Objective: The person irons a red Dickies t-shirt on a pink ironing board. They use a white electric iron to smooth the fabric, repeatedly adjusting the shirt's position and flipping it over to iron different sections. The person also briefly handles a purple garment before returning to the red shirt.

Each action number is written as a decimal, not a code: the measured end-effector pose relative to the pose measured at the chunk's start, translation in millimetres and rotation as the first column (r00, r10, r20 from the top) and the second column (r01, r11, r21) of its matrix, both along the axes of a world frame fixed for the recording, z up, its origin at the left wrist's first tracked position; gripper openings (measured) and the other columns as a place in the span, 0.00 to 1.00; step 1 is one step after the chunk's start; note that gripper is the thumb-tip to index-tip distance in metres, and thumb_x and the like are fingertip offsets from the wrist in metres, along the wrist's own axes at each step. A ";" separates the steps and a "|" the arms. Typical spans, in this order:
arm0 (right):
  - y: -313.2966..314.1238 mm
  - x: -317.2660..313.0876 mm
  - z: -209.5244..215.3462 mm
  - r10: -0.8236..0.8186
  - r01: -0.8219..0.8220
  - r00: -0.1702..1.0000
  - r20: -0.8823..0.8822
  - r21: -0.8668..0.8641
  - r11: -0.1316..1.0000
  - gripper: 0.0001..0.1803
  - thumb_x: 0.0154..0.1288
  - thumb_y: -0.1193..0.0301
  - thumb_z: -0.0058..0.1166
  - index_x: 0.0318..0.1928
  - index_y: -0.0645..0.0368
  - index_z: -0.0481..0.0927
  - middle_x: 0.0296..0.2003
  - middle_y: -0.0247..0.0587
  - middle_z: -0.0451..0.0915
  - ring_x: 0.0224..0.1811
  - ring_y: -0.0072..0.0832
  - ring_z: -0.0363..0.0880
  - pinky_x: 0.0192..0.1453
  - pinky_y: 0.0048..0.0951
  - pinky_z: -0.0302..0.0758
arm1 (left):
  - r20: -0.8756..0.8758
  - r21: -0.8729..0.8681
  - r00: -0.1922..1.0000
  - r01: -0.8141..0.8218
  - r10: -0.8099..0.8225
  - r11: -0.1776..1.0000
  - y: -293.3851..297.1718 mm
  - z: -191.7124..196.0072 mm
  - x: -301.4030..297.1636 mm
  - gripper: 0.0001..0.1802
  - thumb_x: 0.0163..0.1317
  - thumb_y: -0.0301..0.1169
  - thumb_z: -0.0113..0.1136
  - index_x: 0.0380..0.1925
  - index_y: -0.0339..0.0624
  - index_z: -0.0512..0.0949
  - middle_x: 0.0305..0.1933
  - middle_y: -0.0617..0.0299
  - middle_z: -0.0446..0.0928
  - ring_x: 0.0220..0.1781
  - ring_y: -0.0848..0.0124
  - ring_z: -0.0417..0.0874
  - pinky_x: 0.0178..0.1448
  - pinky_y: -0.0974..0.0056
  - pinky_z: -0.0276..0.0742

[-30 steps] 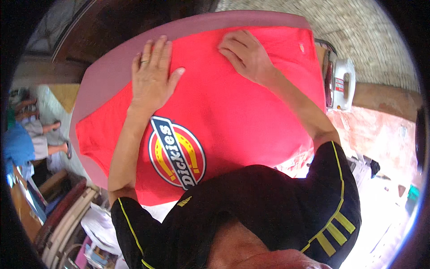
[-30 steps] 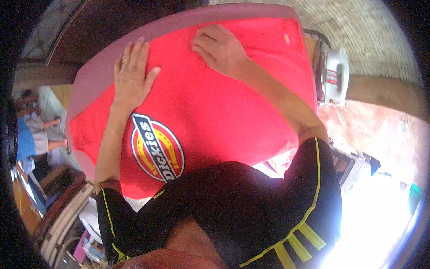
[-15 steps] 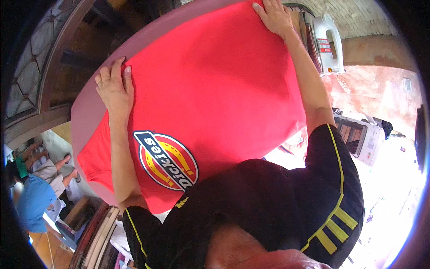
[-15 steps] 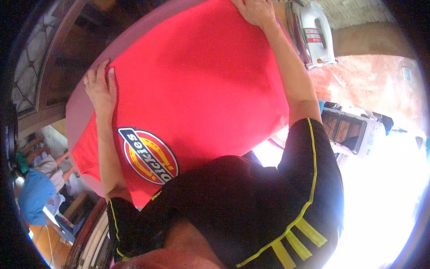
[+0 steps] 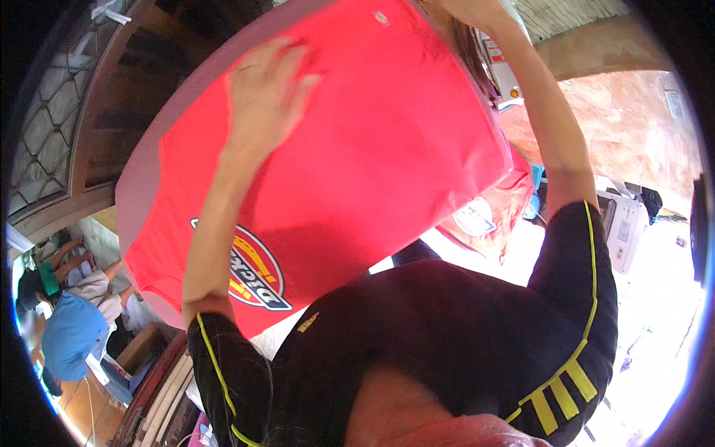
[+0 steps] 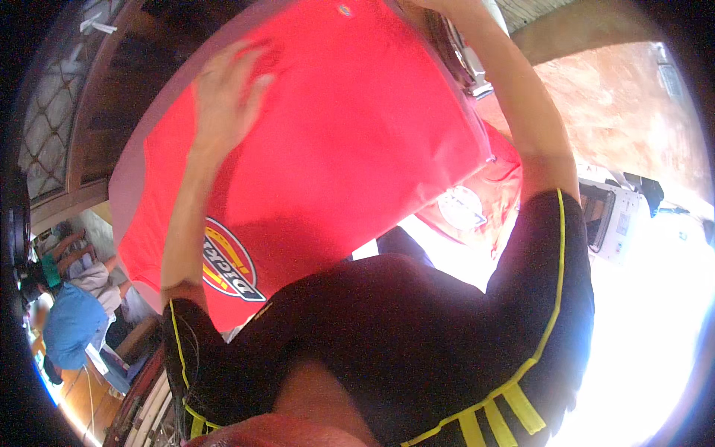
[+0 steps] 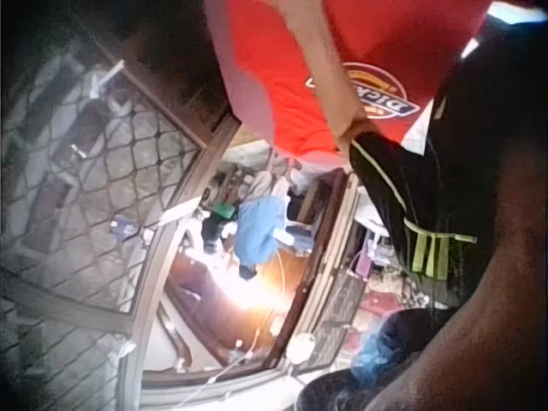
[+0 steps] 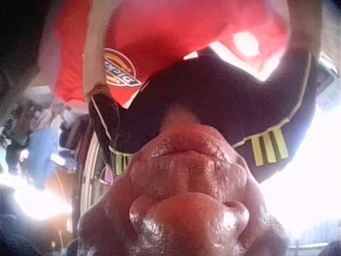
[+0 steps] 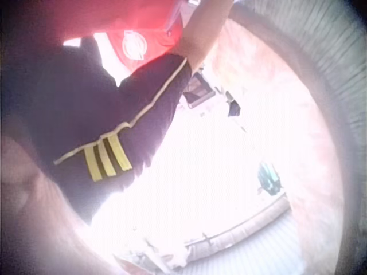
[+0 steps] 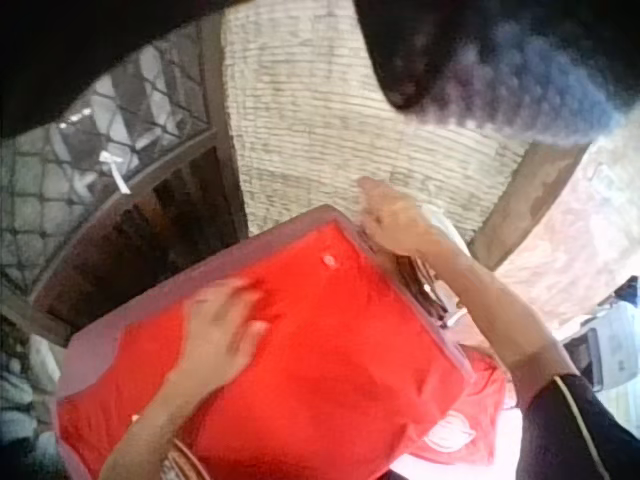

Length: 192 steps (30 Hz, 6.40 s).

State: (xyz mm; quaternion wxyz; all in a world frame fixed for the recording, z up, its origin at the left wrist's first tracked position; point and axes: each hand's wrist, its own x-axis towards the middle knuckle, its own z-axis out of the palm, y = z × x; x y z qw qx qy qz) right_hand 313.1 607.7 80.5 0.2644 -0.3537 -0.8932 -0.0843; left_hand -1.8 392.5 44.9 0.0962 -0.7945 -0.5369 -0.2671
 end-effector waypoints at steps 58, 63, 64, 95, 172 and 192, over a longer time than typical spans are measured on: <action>11.0 -18.1 10.0 -0.488 0.329 0.862 -0.137 -0.582 0.744 0.34 0.73 0.49 0.41 0.58 0.72 0.72 0.49 0.71 0.78 0.54 0.59 0.78 0.59 0.51 0.74 | 0.420 0.034 0.866 -0.313 0.271 0.949 155.3 -55.8 81.0 0.12 0.60 0.28 0.56 0.44 0.40 0.79 0.46 0.51 0.77 0.54 0.49 0.74 0.56 0.45 0.70; -9.8 -24.0 29.3 -0.429 0.293 0.901 -0.061 -0.644 0.707 0.33 0.73 0.49 0.42 0.56 0.72 0.72 0.43 0.73 0.79 0.40 0.61 0.82 0.48 0.54 0.77 | 0.379 0.063 0.887 -0.309 0.264 0.949 158.3 -62.5 69.7 0.10 0.61 0.30 0.57 0.41 0.40 0.80 0.47 0.51 0.77 0.55 0.50 0.75 0.55 0.45 0.70; 7.1 2.5 -2.6 -0.372 0.295 0.926 -0.065 -0.489 0.821 0.33 0.74 0.49 0.41 0.55 0.72 0.72 0.43 0.74 0.79 0.40 0.62 0.82 0.47 0.55 0.77 | 0.381 0.090 0.895 -0.284 0.231 0.954 166.6 -61.2 72.6 0.10 0.61 0.30 0.57 0.40 0.40 0.80 0.47 0.51 0.77 0.54 0.51 0.75 0.55 0.45 0.70; -57.4 -33.8 -6.6 0.011 -0.058 0.995 -0.102 -0.475 0.878 0.29 0.72 0.51 0.47 0.49 0.72 0.75 0.36 0.66 0.82 0.39 0.56 0.83 0.46 0.49 0.77 | -0.165 -0.186 0.722 -0.692 0.672 0.697 53.6 -57.7 -39.1 0.29 0.74 0.55 0.33 0.72 0.69 0.60 0.78 0.66 0.55 0.80 0.55 0.52 0.77 0.37 0.46; -95.8 -125.0 25.8 0.107 -0.181 0.982 -0.153 -0.642 0.745 0.25 0.73 0.50 0.47 0.48 0.63 0.73 0.34 0.63 0.79 0.39 0.54 0.81 0.43 0.48 0.74 | -0.046 -0.070 0.890 -0.455 0.453 0.888 -24.3 -40.3 -131.4 0.25 0.64 0.53 0.60 0.48 0.43 0.79 0.52 0.52 0.81 0.54 0.52 0.81 0.56 0.49 0.77; -139.0 -295.1 37.7 0.624 -0.561 0.780 -0.047 -0.492 0.665 0.22 0.70 0.53 0.55 0.46 0.62 0.78 0.27 0.59 0.82 0.30 0.55 0.83 0.33 0.48 0.77 | 0.493 -0.174 0.696 -0.508 0.521 0.844 -114.1 -39.1 -195.5 0.12 0.67 0.36 0.61 0.42 0.38 0.82 0.38 0.48 0.84 0.40 0.54 0.85 0.46 0.57 0.80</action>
